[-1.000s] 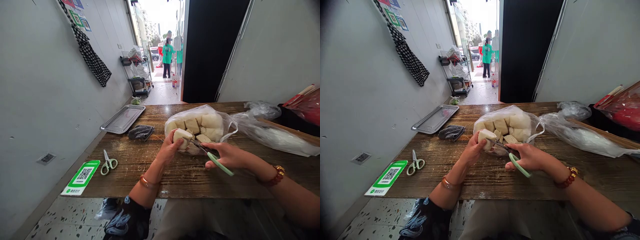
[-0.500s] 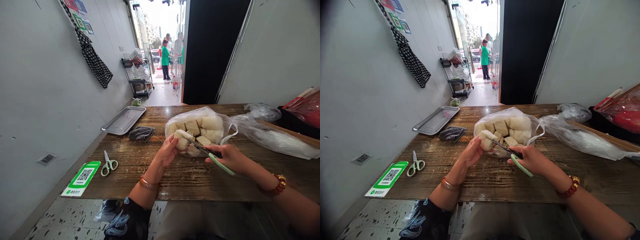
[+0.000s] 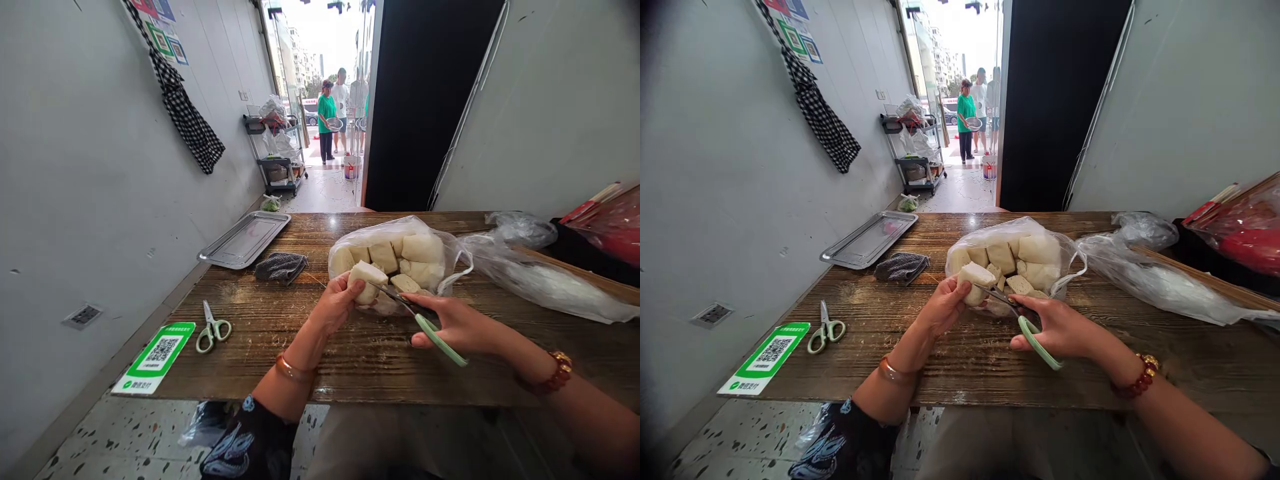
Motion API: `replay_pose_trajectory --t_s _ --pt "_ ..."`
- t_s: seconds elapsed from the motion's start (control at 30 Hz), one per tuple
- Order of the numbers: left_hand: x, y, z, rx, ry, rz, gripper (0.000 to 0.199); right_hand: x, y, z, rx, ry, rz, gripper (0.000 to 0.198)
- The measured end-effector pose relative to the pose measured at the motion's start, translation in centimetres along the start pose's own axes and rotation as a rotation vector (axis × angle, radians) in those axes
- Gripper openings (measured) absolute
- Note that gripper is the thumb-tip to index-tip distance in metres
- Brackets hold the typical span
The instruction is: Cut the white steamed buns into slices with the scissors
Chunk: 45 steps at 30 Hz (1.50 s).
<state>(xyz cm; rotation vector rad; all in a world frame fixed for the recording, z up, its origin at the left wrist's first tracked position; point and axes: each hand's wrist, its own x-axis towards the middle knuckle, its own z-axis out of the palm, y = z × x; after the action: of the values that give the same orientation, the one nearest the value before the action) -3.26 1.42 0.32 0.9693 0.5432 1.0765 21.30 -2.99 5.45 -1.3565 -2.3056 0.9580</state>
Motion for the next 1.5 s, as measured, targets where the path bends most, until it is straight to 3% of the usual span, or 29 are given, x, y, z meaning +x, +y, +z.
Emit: replay_pose_trajectory --t_s 0.3,0.43,0.53,0.63,0.87,1.07,1.5 --pt "0.0 -0.4 0.1 0.074 0.015 -0.013 0.048 1.0 -0.4 -0.3 -0.068 -0.049 0.021 0.084" --pt "0.1 -0.4 0.1 0.077 0.037 -0.021 0.049 1.2 0.4 0.1 -0.043 -0.037 -0.019 0.067" --pt "0.1 -0.4 0.1 0.081 0.046 -0.028 0.051 1.1 1.2 0.7 -0.011 0.053 -0.058 0.053" --pt "0.2 -0.4 0.1 0.082 0.043 -0.027 0.051 0.8 1.7 1.3 0.003 0.085 -0.055 0.049" --pt "0.1 -0.1 0.1 0.013 0.008 -0.021 0.057 0.3 1.5 1.1 0.010 0.098 0.029 0.063" --pt "0.1 -0.5 0.1 0.033 0.070 -0.019 0.052 0.1 1.0 0.8 0.075 -0.016 0.051 0.087" --pt "0.2 -0.7 0.1 0.216 0.086 0.038 0.050 1.6 0.0 1.0 0.085 -0.003 0.065 0.086"
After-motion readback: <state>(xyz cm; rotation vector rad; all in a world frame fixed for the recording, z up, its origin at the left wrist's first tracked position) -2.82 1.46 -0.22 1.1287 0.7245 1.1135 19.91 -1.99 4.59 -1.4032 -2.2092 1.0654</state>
